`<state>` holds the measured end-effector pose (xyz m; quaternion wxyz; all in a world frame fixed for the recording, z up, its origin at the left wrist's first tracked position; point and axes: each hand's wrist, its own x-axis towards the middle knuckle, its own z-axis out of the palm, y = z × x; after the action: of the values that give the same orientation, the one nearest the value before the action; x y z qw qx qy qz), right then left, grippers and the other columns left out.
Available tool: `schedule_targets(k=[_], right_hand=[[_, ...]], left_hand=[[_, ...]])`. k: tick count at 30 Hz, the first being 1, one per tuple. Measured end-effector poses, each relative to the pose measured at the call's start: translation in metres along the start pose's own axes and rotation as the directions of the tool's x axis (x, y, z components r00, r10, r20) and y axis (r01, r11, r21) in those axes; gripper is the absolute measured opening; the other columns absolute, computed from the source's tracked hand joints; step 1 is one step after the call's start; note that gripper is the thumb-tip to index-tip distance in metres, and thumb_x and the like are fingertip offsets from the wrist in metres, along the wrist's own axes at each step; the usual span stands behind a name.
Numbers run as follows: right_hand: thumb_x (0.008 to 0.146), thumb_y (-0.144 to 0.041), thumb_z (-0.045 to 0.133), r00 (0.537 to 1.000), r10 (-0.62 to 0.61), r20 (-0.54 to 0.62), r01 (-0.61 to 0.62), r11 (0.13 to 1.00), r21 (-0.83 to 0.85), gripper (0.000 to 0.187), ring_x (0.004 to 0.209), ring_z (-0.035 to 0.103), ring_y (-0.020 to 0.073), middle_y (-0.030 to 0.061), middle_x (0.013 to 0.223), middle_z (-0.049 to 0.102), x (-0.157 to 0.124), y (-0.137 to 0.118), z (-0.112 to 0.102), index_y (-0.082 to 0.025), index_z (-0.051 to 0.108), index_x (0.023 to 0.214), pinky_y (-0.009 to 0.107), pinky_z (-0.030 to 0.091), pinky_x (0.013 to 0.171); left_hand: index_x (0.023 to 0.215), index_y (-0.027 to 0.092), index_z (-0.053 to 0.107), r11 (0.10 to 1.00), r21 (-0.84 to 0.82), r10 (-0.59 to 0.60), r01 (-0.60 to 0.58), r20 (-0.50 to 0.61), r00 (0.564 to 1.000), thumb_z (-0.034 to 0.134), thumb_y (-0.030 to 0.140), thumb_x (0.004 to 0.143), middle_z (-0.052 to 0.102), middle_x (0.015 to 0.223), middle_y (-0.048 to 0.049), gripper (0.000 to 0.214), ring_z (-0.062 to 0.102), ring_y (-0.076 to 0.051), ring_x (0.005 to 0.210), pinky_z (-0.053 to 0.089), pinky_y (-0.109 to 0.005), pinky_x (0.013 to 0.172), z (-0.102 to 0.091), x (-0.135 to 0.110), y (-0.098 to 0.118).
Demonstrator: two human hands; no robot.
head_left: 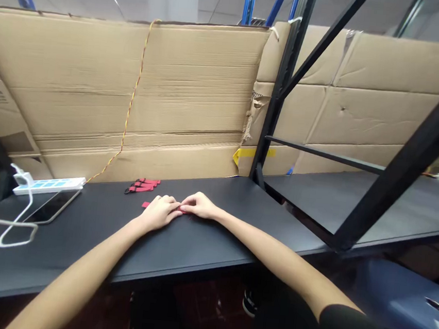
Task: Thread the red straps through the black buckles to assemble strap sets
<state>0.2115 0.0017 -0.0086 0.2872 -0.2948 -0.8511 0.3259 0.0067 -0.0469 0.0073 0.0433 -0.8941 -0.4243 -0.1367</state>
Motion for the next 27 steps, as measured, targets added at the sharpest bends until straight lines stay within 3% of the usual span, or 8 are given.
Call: schedule_targets(k=[4,10,12,16,20,22,25,27], right_hand=[[0.079,-0.03,0.058,1.0,-0.004,0.031,0.007,0.995,-0.096,0.024,0.064,0.058,0.0144,0.0041,0.072,0.07,0.003,0.005,-0.015,-0.012,0.073,0.081,0.024,0.043,0.062],[0.075,-0.025,0.055,0.994,0.076,0.082,-0.051,0.96,-0.274,0.02,0.058,0.055,0.0134,0.0026,0.067,0.067,-0.003,0.035,-0.068,-0.013,0.071,0.074,0.024,0.04,0.059],[0.075,-0.021,0.054,0.989,0.143,0.029,-0.121,0.916,-0.383,0.019,0.059,0.056,0.0139,0.0033,0.067,0.067,-0.01,0.049,-0.086,-0.013,0.07,0.074,0.024,0.04,0.059],[0.082,-0.022,0.053,0.944,0.256,-0.208,-0.329,0.75,-0.574,0.02,0.074,0.06,0.018,0.0071,0.08,0.07,-0.027,0.074,-0.111,-0.014,0.072,0.082,0.027,0.041,0.07],[0.089,-0.026,0.052,0.889,0.178,-0.423,-0.446,0.551,-0.706,0.023,0.105,0.055,0.0264,0.0123,0.111,0.065,-0.028,0.075,-0.107,-0.018,0.07,0.101,0.036,0.038,0.088],[0.093,-0.032,0.048,0.883,0.118,-0.454,-0.445,0.514,-0.733,0.03,0.109,0.053,0.0278,0.0153,0.117,0.061,-0.022,0.067,-0.094,-0.017,0.067,0.11,0.039,0.036,0.092],[0.095,-0.044,0.041,0.953,0.101,-0.285,-0.288,0.587,-0.756,0.04,0.1,0.057,0.0256,0.0141,0.111,0.063,-0.012,0.051,-0.071,-0.02,0.067,0.113,0.036,0.038,0.089],[0.094,-0.053,0.039,0.975,0.115,-0.191,-0.221,0.613,-0.758,0.046,0.098,0.058,0.0267,0.0132,0.108,0.064,-0.008,0.045,-0.059,-0.022,0.068,0.112,0.038,0.039,0.088]], left_hand=[[0.107,0.022,0.067,1.0,-0.009,-0.02,0.02,-0.006,1.0,0.042,0.042,0.094,0.061,0.102,-0.0095,0.035,0.056,-0.023,0.092,0.043,-0.034,0.082,0.001,-0.001,-0.004],[0.103,0.019,0.067,0.995,-0.071,-0.075,0.074,-0.003,0.997,0.043,0.04,0.093,0.059,0.101,-0.0109,0.034,0.056,-0.023,0.092,0.045,-0.034,0.083,0.005,-0.001,-0.012],[0.099,0.018,0.068,0.991,-0.067,-0.116,0.115,-0.012,0.993,0.043,0.039,0.092,0.059,0.099,-0.012,0.034,0.057,-0.024,0.091,0.046,-0.035,0.084,0.008,-0.001,-0.017],[0.101,0.016,0.068,0.983,-0.092,-0.164,0.159,-0.06,0.985,0.044,0.038,0.092,0.06,0.102,-0.013,0.034,0.057,-0.025,0.094,0.045,-0.036,0.089,0.014,-0.001,-0.027],[0.118,0.016,0.062,0.976,-0.142,-0.177,0.162,-0.101,0.979,0.047,0.038,0.091,0.061,0.106,-0.0127,0.037,0.057,-0.026,0.1,0.044,-0.036,0.092,0.017,-0.001,-0.029],[0.118,0.016,0.062,0.974,-0.158,-0.18,0.162,-0.106,0.978,0.049,0.04,0.09,0.062,0.104,-0.0127,0.039,0.058,-0.026,0.098,0.045,-0.036,0.091,0.014,-0.001,-0.027],[0.111,0.018,0.066,0.971,-0.174,-0.179,0.161,-0.095,0.979,0.053,0.047,0.087,0.064,0.102,-0.0119,0.04,0.061,-0.026,0.094,0.046,-0.035,0.087,0.006,-0.003,-0.023],[0.105,0.019,0.068,0.971,-0.179,-0.179,0.161,-0.093,0.979,0.055,0.049,0.084,0.064,0.102,-0.0112,0.039,0.061,-0.025,0.093,0.047,-0.035,0.087,0.002,-0.004,-0.022]])
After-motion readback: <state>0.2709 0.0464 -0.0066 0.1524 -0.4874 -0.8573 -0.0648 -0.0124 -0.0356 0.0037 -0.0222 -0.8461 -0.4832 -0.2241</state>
